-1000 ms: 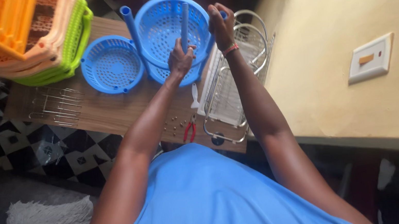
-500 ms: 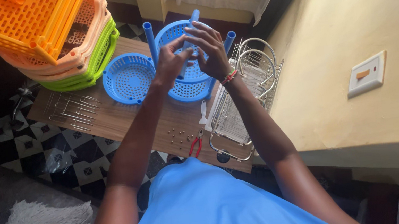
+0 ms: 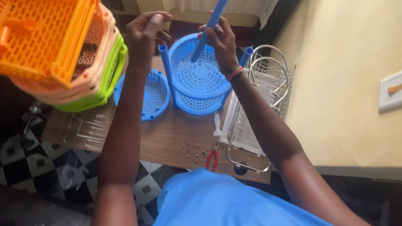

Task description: The person disassembles a blue plastic basket by removing its central support rods, then reassembles it by inserting the rods back into the basket halves and stacking the two halves together. The person handles the basket halves and rods by hand on a wooden table.

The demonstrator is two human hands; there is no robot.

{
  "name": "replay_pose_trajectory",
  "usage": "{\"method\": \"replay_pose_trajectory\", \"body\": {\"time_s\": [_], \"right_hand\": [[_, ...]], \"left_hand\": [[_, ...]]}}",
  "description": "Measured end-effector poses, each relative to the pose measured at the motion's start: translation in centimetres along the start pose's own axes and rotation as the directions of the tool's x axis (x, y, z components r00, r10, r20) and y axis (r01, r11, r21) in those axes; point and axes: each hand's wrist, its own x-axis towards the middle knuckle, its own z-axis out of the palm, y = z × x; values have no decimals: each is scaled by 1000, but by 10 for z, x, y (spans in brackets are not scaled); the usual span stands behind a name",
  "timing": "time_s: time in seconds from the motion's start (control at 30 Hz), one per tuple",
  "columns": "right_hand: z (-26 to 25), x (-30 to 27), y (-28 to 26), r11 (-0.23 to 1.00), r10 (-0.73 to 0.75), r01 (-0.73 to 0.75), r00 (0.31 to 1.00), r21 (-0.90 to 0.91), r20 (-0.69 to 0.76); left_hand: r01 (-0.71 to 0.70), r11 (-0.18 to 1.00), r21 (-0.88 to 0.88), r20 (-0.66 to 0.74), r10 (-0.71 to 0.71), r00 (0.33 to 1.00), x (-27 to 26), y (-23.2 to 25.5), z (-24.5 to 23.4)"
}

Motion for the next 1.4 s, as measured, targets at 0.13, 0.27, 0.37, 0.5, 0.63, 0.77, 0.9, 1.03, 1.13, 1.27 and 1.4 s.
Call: {"method": "replay_pose_trajectory", "body": {"time_s": [0.13,0.27,0.37,0.5,0.63,0.77,0.9,1.03,1.13,1.27,1.4], "right_hand": [[-18,17,31,984,177,-173,969,35,-172],[-38,40,70,978,184,-158,959,133,-216],[-51,57,100,965,200,-118,910,235,-364],[-64,75,130,954,167,7,816,298,-553],[-72,78,151,971,86,78,769,226,-633],[-80,87,166,966,22,162,725,200,-688],[-81,90,184,979,36,112,729,170,-684],[-75,95,194,994,-83,27,808,-104,-583],[-64,95,192,952,-24,-117,893,-283,-450],[-34,109,173,904,8,-201,891,-377,-455],[2,118,153,748,-419,-2,774,-664,-475]], "left_hand": [[187,834,-520,62,-182,981,50,-62,-53],[278,939,-201,92,-265,960,87,-152,-57],[220,972,75,217,-232,948,107,-210,-34],[-242,892,381,441,55,896,129,-264,3],[-343,872,348,512,129,849,141,-296,37],[-221,907,359,477,25,879,147,-297,55],[-152,857,493,407,-73,910,140,-291,62],[-90,891,446,354,-83,931,141,-293,61],[-39,881,472,334,-138,932,140,-304,61],[-89,807,584,287,-102,953,146,-309,60],[-74,797,600,301,-138,944,143,-302,59]]}}
